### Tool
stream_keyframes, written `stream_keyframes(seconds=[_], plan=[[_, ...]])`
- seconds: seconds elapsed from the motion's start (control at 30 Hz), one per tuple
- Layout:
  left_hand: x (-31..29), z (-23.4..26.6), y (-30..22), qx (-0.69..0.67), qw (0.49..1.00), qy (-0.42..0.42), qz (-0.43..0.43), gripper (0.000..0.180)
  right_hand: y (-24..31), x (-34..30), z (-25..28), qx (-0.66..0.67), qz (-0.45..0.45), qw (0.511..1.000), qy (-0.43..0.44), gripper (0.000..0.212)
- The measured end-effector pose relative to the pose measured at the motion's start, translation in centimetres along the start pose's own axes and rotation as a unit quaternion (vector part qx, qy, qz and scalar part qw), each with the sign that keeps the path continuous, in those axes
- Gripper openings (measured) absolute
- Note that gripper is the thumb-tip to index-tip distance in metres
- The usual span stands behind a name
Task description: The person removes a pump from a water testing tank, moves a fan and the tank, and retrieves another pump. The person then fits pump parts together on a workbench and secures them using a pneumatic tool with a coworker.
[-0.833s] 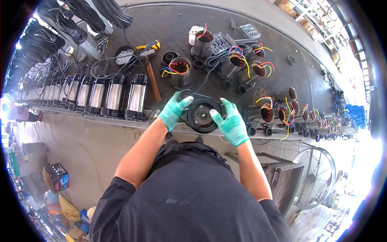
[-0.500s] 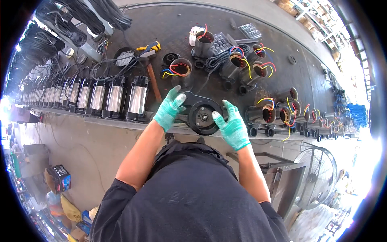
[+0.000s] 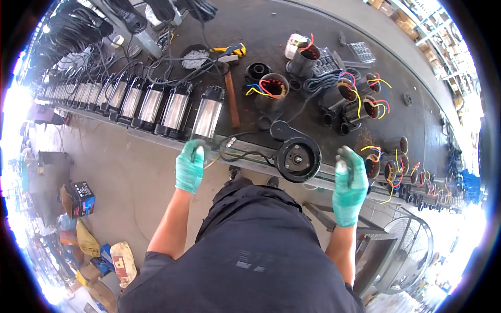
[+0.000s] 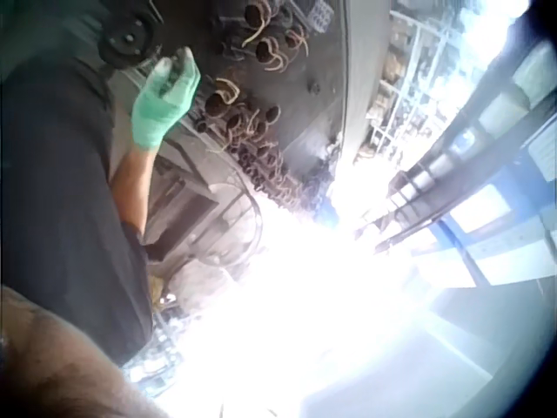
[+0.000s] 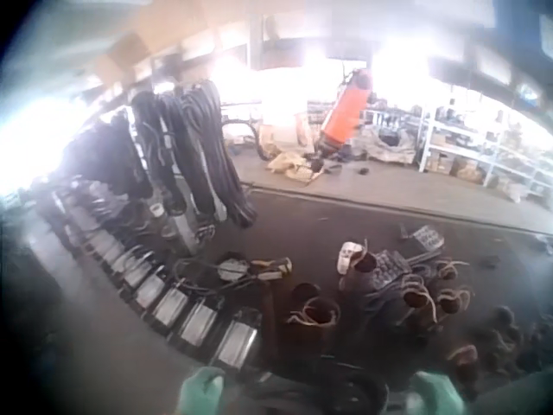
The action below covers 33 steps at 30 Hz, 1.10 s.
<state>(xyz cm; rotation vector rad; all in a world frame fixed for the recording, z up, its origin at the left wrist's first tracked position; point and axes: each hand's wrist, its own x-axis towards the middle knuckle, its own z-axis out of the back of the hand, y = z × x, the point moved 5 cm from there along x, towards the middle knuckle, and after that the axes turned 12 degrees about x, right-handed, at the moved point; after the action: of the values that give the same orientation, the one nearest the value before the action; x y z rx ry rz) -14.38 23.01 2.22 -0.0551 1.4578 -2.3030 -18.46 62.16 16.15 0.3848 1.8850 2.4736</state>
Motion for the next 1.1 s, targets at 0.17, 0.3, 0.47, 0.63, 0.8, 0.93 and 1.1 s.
stream_keyframes(seconds=[0.17, 0.3, 0.47, 0.63, 0.8, 0.93, 1.1], plan=[[-1.5, -1.5, 10.0, 0.360, 0.932, 0.028, 0.001, 0.035, 1.7, -1.2, -0.3, 0.022, 0.007, 1.000, 0.017, 0.025], [-1.1, -3.5, 12.5, 0.469, 0.880, 0.068, -0.030, 0.042, 2.3, -1.1, -2.4, -0.012, 0.014, 0.997, 0.069, 0.023], [-1.8, -0.2, 10.7, 0.434, 0.886, 0.129, 0.094, 0.036, 3.0, -0.1, -4.4, -0.022, 0.054, 0.991, 0.119, 0.022], [-6.6, 5.1, 10.8, 0.299, 0.944, 0.106, 0.091, 0.032, 4.1, 0.2, -4.9, -0.008, 0.058, 0.993, 0.106, 0.021], [-11.6, 8.7, 11.0, -0.103, 0.952, 0.129, 0.258, 0.037, 5.7, 2.2, -6.5, -0.040, 0.150, 0.974, 0.167, 0.022], [-12.2, 8.4, 6.6, -0.259, 0.946, 0.172, 0.096, 0.049, 11.5, 8.0, -8.1, 0.023, 0.268, 0.952, 0.142, 0.023], [-12.1, 8.6, 0.7, -0.317, 0.937, 0.134, 0.067, 0.050, 18.7, 20.3, -10.4, 0.151, 0.233, 0.960, -0.024, 0.043]])
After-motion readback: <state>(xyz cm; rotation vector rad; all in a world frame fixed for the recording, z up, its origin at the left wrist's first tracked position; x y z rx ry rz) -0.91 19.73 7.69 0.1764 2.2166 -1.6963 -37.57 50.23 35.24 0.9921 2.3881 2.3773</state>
